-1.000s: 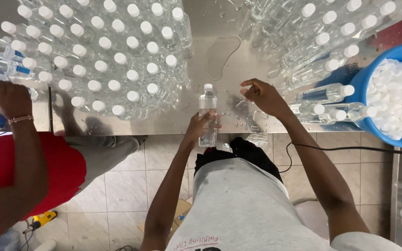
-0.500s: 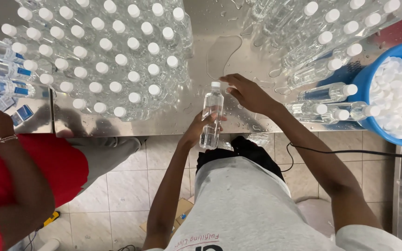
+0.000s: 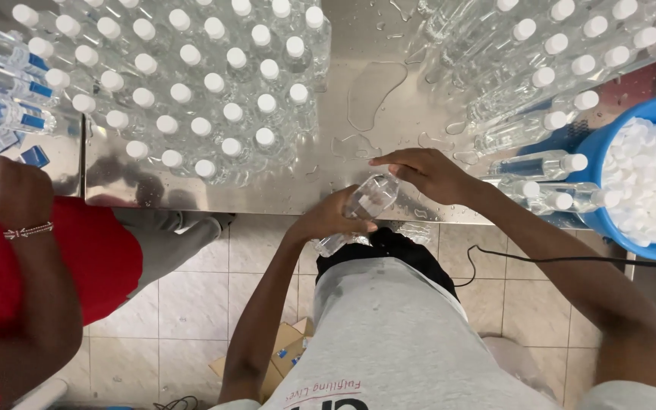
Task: Organizing water bottles into a group on a table and manually placing caps on them.
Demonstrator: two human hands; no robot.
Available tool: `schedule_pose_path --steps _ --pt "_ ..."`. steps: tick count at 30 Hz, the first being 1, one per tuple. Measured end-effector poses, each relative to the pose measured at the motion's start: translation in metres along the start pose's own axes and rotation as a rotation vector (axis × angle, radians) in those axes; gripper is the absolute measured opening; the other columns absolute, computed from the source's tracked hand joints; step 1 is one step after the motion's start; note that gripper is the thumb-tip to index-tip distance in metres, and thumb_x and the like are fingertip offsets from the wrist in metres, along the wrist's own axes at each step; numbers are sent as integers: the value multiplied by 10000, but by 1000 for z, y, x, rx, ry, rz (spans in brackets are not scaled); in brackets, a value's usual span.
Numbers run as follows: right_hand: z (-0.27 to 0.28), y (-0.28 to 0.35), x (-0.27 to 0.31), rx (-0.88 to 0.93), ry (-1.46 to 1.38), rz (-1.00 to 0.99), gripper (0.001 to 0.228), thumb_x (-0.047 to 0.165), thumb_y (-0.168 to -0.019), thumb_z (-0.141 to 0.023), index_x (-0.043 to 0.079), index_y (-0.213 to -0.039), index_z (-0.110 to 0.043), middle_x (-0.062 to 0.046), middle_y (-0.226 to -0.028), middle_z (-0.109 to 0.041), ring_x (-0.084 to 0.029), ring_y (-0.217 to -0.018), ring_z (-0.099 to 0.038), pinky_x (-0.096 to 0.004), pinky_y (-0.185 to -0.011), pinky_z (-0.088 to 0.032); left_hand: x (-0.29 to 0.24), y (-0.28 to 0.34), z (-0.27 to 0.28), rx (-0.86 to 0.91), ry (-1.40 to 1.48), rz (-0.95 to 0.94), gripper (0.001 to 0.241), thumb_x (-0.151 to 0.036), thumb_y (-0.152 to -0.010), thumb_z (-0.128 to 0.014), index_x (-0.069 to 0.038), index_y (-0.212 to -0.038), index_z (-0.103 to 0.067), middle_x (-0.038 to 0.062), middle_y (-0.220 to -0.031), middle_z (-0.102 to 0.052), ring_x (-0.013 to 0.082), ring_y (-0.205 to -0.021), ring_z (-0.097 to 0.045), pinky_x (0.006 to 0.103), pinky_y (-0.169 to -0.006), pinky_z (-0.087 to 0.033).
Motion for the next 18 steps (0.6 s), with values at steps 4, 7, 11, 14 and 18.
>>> schedule_pose_path --steps 4,7,11,14,18 --pt "-23 9 -63 24 -62 -141 431 276 -1175 -473 251 -1570 -642 -148 -932 -682 -319 -998 -709 -500 -975 -537 23 -2 0 -101 -226 54 834 -490 -873 -883 -51 -1499 -548 181 -1110 -832 339 -910 -821 450 -757 -664" --pt "-35 13 -90 -102 -105 -275 402 343 -1183 -482 282 -1526 -683 -157 -947 -682 -273 -1029 -670 -438 -962 -583 48 -4 -7 -164 -450 123 969 -595 -859 -800 -43 -1571 -443 112 -1089 -828 391 -1046 -793 558 -931 -614" --pt "-81 16 -160 -71 -411 -572 424 349 -1128 -475 184 -1431 -722 -177 -1230 -617 -322 -1176 -568 -453 -915 -475 84 -9 -7 -537 -1394 -144 604 -300 -940 -732 -151 -1490 -529 83 -1007 -662 299 -820 -698 480 -695 -584" --pt "-132 28 -195 54 -670 -795 318 347 -1108 -482 145 -1119 -727 -16 -809 -469 -183 -721 -482 -328 -614 -365 90 3 -14 -754 -1815 -524 489 -95 -944 -756 -150 -1411 -621 111 -976 -599 285 -769 -636 468 -707 -563" --pt "-147 19 -65 273 -937 -679 697 743 -1116 -485 164 -766 -648 92 -522 -347 -68 -422 -352 -230 -414 -306 90 45 25 -683 -1702 -527 426 -265 -1026 -762 -179 -1425 -637 72 -1080 -668 259 -925 -714 461 -887 -579"
Point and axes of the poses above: each hand's wrist, its own y-axis away from the middle knuckle, its own z-axis out of the back of the hand, x = y × z, the point moved 9 cm from there along -y, towards the middle knuckle
